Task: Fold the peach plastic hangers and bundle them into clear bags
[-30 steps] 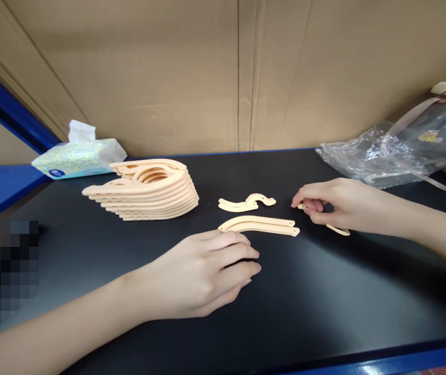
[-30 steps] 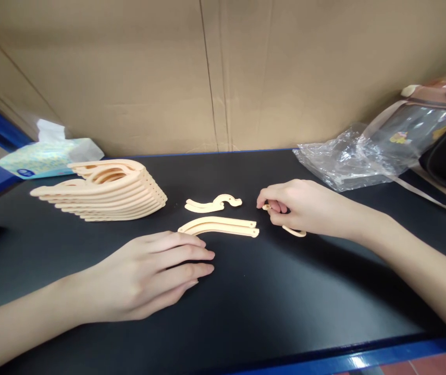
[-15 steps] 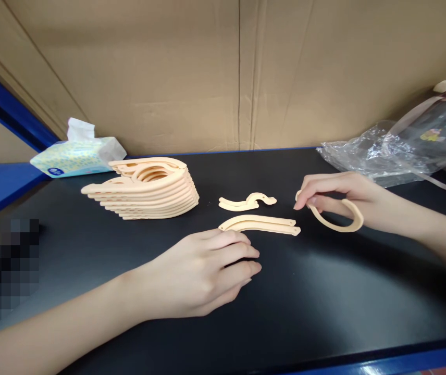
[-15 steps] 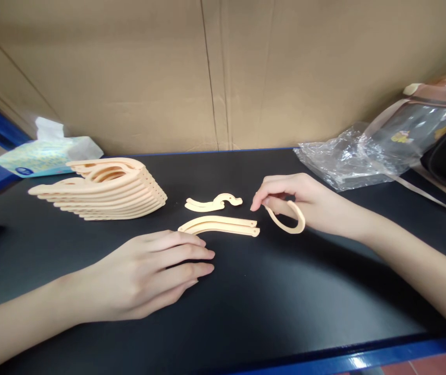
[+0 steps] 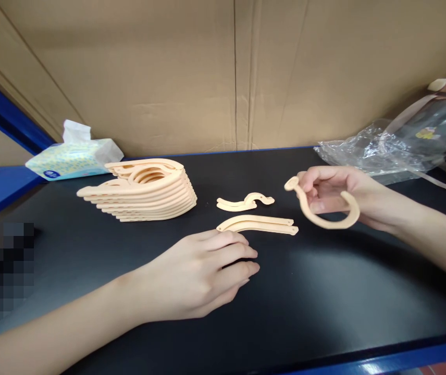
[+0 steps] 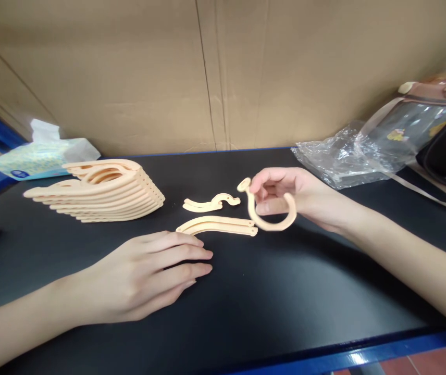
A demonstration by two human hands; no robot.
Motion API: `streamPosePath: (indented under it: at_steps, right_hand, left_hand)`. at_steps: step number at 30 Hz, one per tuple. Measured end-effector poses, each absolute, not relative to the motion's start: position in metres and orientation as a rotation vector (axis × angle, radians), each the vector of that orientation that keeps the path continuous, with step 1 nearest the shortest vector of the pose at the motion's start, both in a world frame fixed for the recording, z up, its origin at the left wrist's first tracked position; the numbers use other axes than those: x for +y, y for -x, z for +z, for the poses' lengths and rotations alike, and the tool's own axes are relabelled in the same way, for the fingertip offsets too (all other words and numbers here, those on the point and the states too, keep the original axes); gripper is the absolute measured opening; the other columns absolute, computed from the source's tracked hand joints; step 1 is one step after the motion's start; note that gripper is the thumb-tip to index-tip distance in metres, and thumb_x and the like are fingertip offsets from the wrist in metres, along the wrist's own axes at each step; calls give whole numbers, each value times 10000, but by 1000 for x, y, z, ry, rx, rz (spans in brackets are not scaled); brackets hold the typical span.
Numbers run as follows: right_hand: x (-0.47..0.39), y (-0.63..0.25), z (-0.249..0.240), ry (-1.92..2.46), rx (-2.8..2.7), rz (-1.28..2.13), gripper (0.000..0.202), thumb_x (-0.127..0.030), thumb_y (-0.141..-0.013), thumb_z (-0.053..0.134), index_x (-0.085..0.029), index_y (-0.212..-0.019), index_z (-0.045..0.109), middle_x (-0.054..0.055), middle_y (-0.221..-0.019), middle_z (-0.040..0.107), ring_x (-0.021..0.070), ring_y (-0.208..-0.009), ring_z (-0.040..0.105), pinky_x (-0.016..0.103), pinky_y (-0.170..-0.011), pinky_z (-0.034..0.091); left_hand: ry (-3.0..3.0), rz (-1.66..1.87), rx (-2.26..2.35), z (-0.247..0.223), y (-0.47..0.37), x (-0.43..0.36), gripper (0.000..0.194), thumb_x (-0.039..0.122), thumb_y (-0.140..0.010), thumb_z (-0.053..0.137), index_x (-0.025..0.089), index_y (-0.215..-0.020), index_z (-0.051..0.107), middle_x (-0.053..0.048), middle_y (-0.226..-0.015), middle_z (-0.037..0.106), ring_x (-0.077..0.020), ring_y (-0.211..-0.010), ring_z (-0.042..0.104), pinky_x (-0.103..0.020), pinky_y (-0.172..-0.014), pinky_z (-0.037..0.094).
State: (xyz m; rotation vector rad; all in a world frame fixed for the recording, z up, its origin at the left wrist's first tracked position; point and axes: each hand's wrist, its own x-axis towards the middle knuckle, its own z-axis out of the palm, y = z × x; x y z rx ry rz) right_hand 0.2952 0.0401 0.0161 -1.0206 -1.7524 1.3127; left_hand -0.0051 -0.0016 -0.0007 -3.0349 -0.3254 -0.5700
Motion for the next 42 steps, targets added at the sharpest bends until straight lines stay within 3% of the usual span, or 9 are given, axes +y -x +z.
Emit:
streamPosePath:
  at_steps: [4, 13, 19, 21, 24, 26, 34, 38, 42]
  right_hand:
    - [38, -291, 15, 979, -1840, 1286, 257, -363, -753, 845, -209, -694, 648, -21, -717, 584, 118, -641, 546, 272, -629, 464]
    - [35, -289, 7, 964, -2017, 1202, 99, -289, -811, 812, -237, -850, 737, -22, -780, 663, 119, -718, 617, 252, -691, 465]
    - [24, -284, 14, 958, -2187, 1062, 42, -267, -859, 767, -253, -881, 735, -54, -737, 645, 92, -684, 583, 223, -665, 450]
    - [21, -282, 15, 923, -2261, 1000, 42, -273, -867, 762, -245, -878, 733, -61, -720, 625, 82, -659, 565, 212, -646, 449]
    - [17, -279, 16, 841, -2402, 870, 81, -296, -909, 719, -219, -897, 738, -41, -749, 634, 82, -662, 586, 210, -629, 460]
    - [13, -277, 17, 776, -2492, 730, 113, -300, -934, 692, -201, -941, 748, -20, -774, 641, 94, -692, 605, 219, -640, 464]
    - [0, -264, 8, 639, -2723, 322, 293, -373, -908, 731, -193, -1138, 736, 42, -961, 695, 177, -863, 610, 317, -793, 451]
    - [-1, -263, 3, 662, -2722, 384, 142, -315, -972, 651, -204, -1022, 723, 2, -894, 703, 156, -796, 583, 300, -758, 422]
    - [-3, -264, 2, 668, -2703, 305, 127, -205, -979, 606, -187, -873, 673, -26, -784, 669, 129, -689, 526, 281, -701, 395]
  left_hand:
    - [3037, -589, -327, -3, 5, -1, 270, 156, -1057, 444, 103, -1129, 699, -81, -1132, 759, -230, -1109, 666, -328, -982, 535]
    - [3051, -584, -300, -1, 4, 0, 281, 177, -1070, 435, 99, -1137, 696, -84, -1115, 755, -229, -1065, 667, -331, -963, 528]
    - [3053, -585, -303, -2, 5, 0, 246, 144, -1050, 469, 98, -1147, 690, -83, -1119, 753, -237, -1071, 670, -339, -958, 532]
    - [3069, -616, -303, -2, 5, 0, 251, 220, -1066, 478, 88, -1126, 683, -93, -1110, 757, -238, -1073, 679, -340, -963, 535]
    - [3132, -725, -251, -3, 3, -1, 483, 517, -1039, 501, 65, -1035, 673, -140, -1061, 756, -248, -1018, 702, -345, -939, 553]
    - [3163, -770, -229, -3, 2, -2, 578, 626, -990, 518, 69, -983, 669, -153, -1037, 752, -249, -990, 707, -344, -928, 558]
    - [3164, -670, -273, -5, 2, -4, 492, 545, -1033, 505, 84, -1029, 676, -119, -1031, 752, -242, -1011, 694, -344, -919, 546]
    - [3126, -669, -289, -5, 3, -3, 490, 536, -1030, 519, 72, -1084, 666, -122, -1056, 750, -245, -1032, 684, -346, -927, 547]
    - [3101, -639, -263, -4, 3, -3, 487, 525, -1041, 496, 79, -1151, 660, -123, -1062, 734, -241, -1011, 685, -347, -903, 550]
